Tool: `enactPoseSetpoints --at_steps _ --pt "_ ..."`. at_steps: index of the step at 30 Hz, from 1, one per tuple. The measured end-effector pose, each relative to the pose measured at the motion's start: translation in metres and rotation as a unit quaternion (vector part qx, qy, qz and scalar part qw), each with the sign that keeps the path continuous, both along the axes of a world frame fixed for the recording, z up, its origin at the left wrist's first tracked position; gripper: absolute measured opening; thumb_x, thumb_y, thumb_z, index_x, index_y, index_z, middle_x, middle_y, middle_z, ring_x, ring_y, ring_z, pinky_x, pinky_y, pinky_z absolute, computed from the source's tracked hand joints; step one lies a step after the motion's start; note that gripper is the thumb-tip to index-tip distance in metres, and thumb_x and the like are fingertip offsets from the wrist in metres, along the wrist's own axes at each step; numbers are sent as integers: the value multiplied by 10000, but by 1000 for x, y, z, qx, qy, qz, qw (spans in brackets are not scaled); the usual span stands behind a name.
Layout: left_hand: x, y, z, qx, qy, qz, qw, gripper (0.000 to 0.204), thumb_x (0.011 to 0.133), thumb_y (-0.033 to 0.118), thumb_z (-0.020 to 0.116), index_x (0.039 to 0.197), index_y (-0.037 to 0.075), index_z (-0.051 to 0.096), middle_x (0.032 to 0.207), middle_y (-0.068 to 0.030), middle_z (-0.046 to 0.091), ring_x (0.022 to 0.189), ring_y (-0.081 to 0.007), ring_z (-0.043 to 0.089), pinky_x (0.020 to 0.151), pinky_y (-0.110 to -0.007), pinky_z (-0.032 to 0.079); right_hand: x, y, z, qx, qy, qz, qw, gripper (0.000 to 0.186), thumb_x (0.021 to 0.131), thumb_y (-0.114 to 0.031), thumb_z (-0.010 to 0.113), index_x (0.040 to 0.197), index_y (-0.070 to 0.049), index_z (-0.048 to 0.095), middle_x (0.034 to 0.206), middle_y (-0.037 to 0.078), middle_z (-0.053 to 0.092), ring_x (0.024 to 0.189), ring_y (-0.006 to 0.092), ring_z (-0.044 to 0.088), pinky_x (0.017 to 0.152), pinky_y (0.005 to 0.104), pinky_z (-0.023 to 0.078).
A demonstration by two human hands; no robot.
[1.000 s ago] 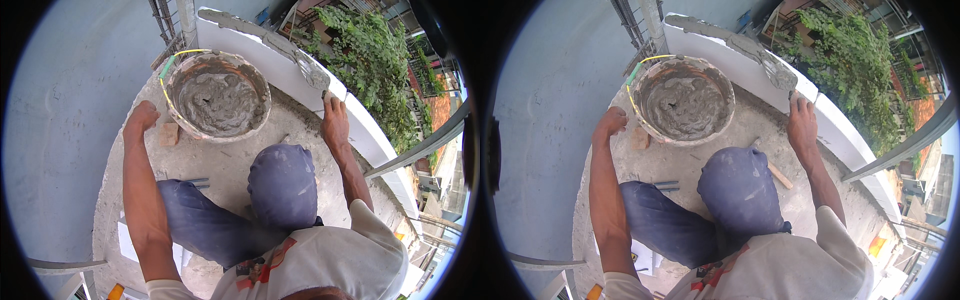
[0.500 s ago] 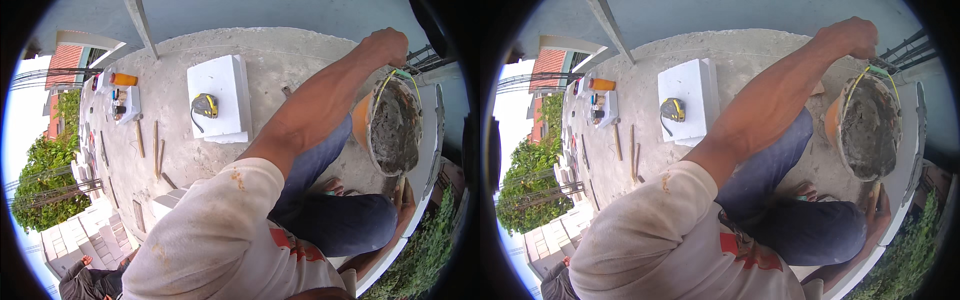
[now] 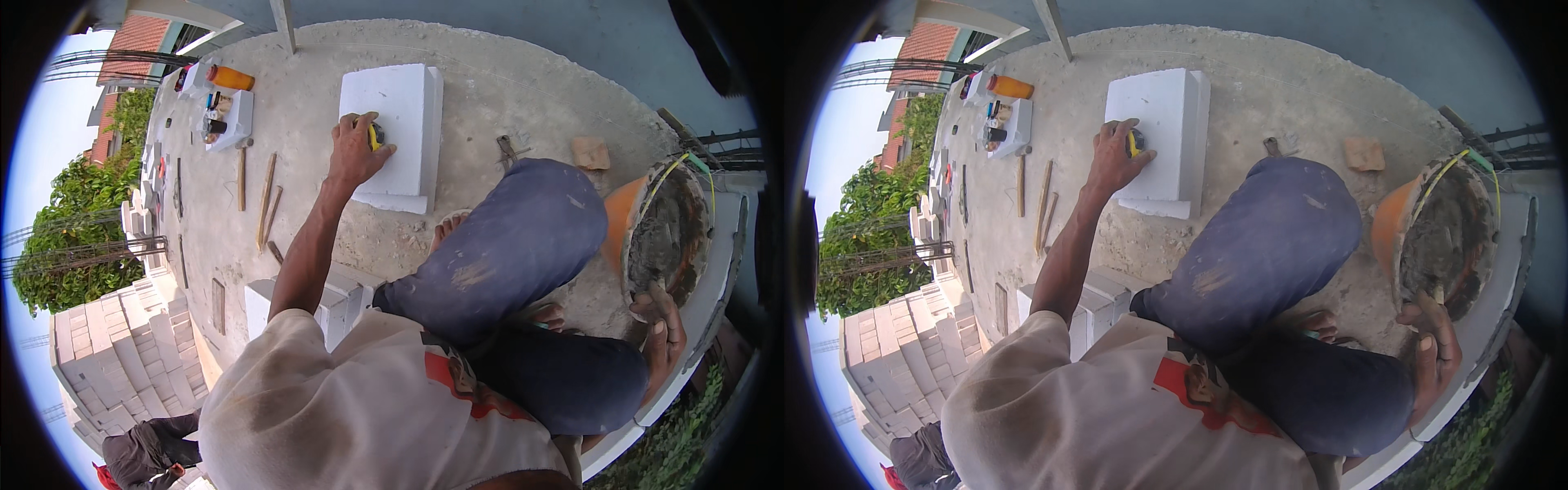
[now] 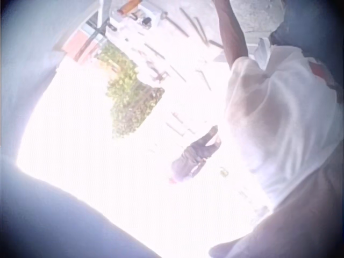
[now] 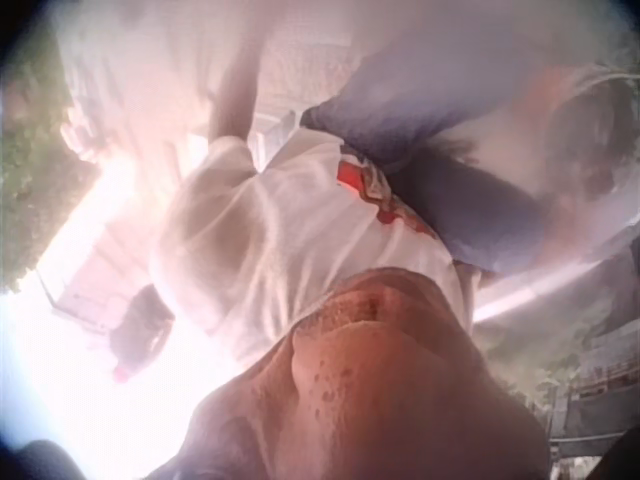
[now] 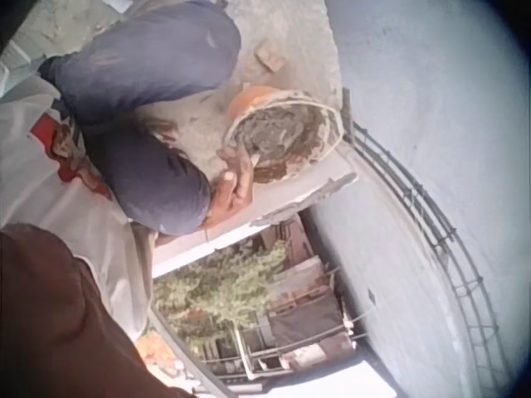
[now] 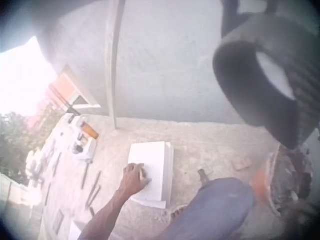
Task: The person mixes cement in a bucket using a trowel and applies it to a low wall on a rooftop. They then pick up white rectangular tiles, place them onto the cemented surface, and use a hammer to tap them into position.
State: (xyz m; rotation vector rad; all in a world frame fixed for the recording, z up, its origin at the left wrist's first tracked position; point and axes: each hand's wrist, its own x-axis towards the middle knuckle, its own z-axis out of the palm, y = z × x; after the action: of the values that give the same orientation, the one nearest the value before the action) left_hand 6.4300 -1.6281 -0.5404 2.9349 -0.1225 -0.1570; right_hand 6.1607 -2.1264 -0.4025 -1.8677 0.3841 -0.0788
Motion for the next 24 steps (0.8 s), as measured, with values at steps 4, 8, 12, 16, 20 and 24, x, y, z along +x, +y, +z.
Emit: enactPoseSetpoints --at_steps 4,8,12,16,20,24 --pt "-22 41 7 -127 -3 74 989 707 746 259 872 1370 27 631 1378 -255 553 1290 -405 559 1107 -459 493 4 10 -12 32 19 -32 999 708 969 -515 595 1336 88 649 1060 175 705 1033 258 637 1035 440 427" --pt "-53 161 -20 -18 10 193 981 691 702 249 845 1324 14 656 1252 -261 628 1189 -395 622 1045 -444 529 12 6 -23 90 18 3 996 687 952 -494 617 1314 89 657 1052 175 703 1049 255 635 1030 431 437" --pt "-57 192 -62 1 156 178 972 696 728 279 827 1350 16 657 1266 -282 656 1196 -409 641 1044 -432 532 32 25 -7 24 34 -4 999 660 912 -477 708 1281 70 680 1012 144 706 1036 237 645 980 409 472" --pt "-28 202 -79 -55 251 132 957 696 903 419 741 1422 -26 609 1455 -293 599 1342 -424 588 1083 -433 505 93 18 10 -28 61 174 982 507 937 -379 748 1222 40 720 980 119 721 930 204 675 889 371 515" --pt "10 150 -78 -417 81 249 870 887 1027 668 519 1439 -117 537 1435 -270 616 1328 -327 598 1100 -407 476 188 51 0 -67 95 248 962 364 1035 -323 659 1098 24 746 911 97 724 827 167 684 788 329 531" --pt "30 109 -64 -517 178 217 809 815 1065 614 482 1439 -109 529 1310 -249 673 1213 -284 644 1049 -393 506 292 128 -62 -130 167 389 897 501 1045 -489 605 1071 -9 746 861 88 705 781 170 700 706 348 560"
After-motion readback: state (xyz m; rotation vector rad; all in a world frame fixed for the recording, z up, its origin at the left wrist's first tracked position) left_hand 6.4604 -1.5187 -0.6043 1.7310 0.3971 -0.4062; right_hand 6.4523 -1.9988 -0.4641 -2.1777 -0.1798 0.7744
